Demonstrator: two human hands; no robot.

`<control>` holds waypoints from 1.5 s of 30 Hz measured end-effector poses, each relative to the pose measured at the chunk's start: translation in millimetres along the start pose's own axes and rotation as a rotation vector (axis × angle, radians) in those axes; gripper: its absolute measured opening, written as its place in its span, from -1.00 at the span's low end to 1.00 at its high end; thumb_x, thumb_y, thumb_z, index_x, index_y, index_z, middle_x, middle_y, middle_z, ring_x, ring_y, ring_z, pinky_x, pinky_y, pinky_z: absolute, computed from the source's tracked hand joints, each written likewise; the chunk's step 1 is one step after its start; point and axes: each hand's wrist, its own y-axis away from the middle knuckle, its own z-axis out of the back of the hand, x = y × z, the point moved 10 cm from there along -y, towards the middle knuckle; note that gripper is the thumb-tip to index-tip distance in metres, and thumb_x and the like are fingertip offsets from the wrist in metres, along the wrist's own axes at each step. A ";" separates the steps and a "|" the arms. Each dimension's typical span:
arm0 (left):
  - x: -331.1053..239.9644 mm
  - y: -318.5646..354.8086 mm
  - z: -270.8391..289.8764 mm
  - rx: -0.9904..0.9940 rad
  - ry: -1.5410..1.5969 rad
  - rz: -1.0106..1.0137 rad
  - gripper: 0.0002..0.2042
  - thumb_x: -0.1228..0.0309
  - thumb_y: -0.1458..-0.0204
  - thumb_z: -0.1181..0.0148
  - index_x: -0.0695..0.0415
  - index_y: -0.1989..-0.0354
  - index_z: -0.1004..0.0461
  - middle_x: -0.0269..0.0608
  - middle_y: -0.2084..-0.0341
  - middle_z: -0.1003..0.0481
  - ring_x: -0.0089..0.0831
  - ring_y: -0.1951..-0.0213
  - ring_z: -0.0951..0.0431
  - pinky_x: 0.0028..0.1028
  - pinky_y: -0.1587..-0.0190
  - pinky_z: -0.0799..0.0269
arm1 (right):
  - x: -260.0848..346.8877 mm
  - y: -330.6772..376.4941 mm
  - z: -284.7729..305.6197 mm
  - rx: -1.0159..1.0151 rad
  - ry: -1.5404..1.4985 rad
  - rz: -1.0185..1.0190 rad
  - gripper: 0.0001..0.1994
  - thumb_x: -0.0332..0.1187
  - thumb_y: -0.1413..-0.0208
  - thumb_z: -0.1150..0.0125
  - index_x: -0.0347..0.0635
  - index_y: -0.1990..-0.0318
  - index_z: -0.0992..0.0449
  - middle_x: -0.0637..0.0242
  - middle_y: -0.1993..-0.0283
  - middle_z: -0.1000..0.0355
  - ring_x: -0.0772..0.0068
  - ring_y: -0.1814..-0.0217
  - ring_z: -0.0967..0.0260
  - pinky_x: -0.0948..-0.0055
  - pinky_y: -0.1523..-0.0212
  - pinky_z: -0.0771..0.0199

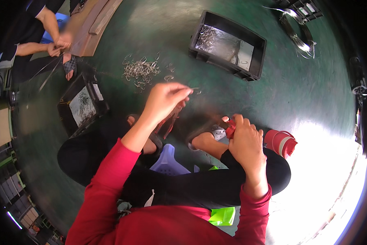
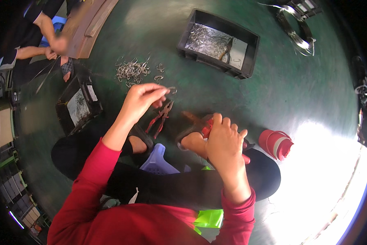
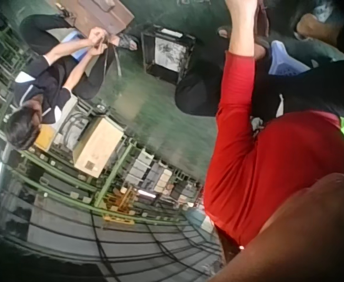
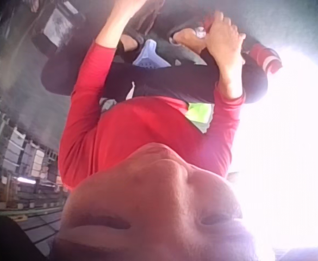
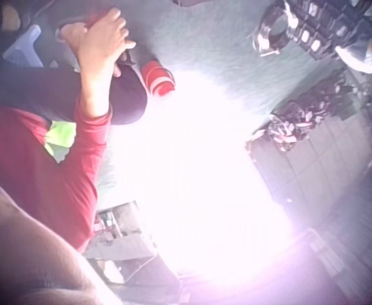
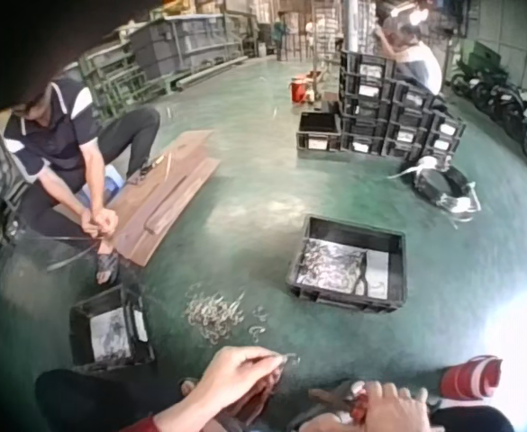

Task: The person repeatedly picks up small metal wire pieces from a pile on the floor and bends them into hooks using pliers. Finished hooks are placed into a black plastic bin nearby.

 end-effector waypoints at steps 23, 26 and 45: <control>195.2 -177.0 78.5 -0.222 -1.009 -0.203 -0.74 0.36 0.14 -0.36 0.09 0.28 -0.46 -0.23 0.32 -0.52 -0.22 0.21 -0.52 -0.25 0.21 -0.44 | 19.6 -14.1 -27.3 0.139 0.018 0.102 -0.63 -0.38 0.07 -0.23 -0.17 0.06 -0.36 0.19 0.21 -0.34 0.10 0.09 -0.36 -0.14 -0.14 -0.14; 185.8 -173.0 69.9 -0.284 -1.124 -0.266 -0.68 0.35 0.17 -0.36 0.04 0.22 -0.41 -0.27 0.29 -0.47 -0.17 0.14 -0.46 -0.15 0.20 -0.41 | 22.2 -16.7 -26.9 0.136 0.028 0.105 -0.64 -0.38 0.07 -0.23 -0.17 0.07 -0.36 0.20 0.22 -0.33 0.11 0.10 -0.35 -0.13 -0.14 -0.14; 175.6 -204.0 88.2 -0.394 -1.053 -0.234 -0.77 0.54 0.17 -0.21 -0.06 0.30 -0.48 -0.33 0.27 -0.43 -0.24 0.09 -0.42 -0.16 0.15 -0.33 | 22.2 -21.6 -37.5 0.204 0.040 0.102 -0.64 -0.36 0.00 -0.15 -0.20 0.02 -0.33 0.20 0.24 -0.33 0.11 0.11 -0.36 -0.12 -0.16 -0.10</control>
